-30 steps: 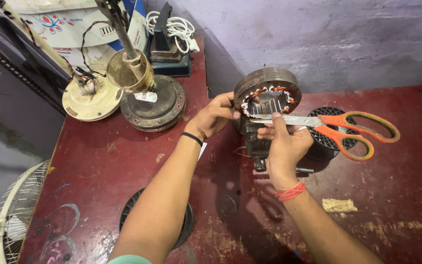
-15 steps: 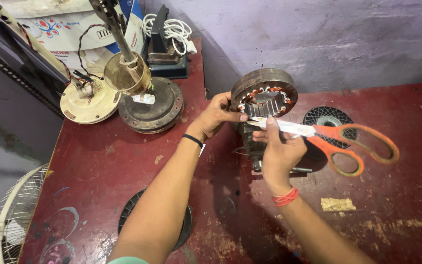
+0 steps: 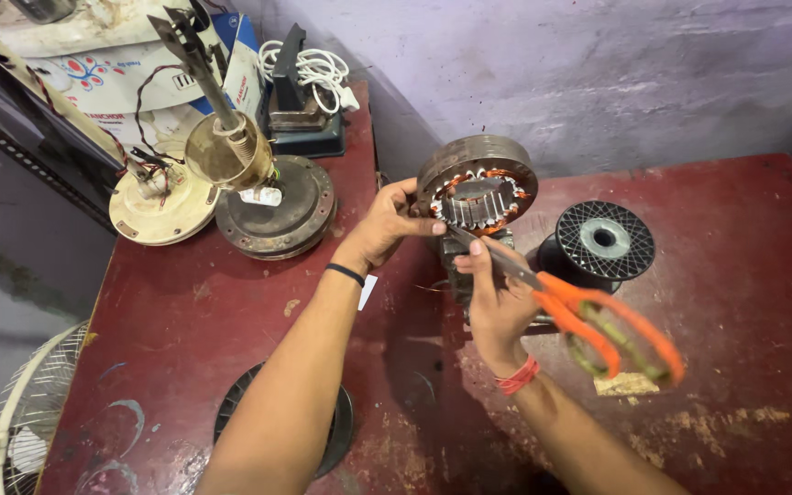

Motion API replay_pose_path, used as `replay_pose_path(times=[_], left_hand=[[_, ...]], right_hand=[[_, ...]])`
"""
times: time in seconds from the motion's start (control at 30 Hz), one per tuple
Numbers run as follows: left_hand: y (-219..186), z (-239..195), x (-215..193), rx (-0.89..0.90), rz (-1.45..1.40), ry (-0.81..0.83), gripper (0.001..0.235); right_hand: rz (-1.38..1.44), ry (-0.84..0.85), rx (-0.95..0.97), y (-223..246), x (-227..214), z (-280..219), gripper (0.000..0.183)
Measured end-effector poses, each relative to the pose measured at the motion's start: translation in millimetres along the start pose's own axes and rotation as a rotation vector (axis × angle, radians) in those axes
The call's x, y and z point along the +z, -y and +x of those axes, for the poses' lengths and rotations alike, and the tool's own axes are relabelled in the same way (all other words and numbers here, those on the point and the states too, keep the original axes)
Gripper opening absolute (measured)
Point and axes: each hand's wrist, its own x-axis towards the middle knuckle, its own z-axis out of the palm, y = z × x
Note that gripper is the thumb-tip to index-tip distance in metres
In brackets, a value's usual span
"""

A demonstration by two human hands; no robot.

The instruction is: The person works on a motor stator clamped in a bench vise, using orange-handled scissors to trim and adjust copper windings. They repeatedly rotate the stator to access different slots, pull and tuck wires, and cut excess wire ends.

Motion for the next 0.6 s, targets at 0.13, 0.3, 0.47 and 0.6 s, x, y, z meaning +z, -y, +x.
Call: replay_pose_path(times=[0.13, 0.3, 0.47, 0.6], left_hand=[[3.6, -2.3, 15.3, 0.078, 0.178, -0.084, 0.052], [9.6, -2.9, 15.0, 0.137, 0.194, -0.094, 0.047], [18.5, -0.1, 11.3, 0.153, 0.201, -0.116, 0.048], [24.6, 2.0, 12.2, 0.151, 0.259, -0.170, 0.054]], right_hand=[[-0.049, 0.034, 0.007, -7.9, -4.3, -6.2, 0.022], [-0.038, 0.035, -0.004, -11.3, -6.2, -3.4, 0.021], [0.001, 0.027, -0.047, -4.4, -14.2, 1.4, 0.016], [0.099, -0.022, -0.109, 1.3, -41.2, -0.6, 0.013]])
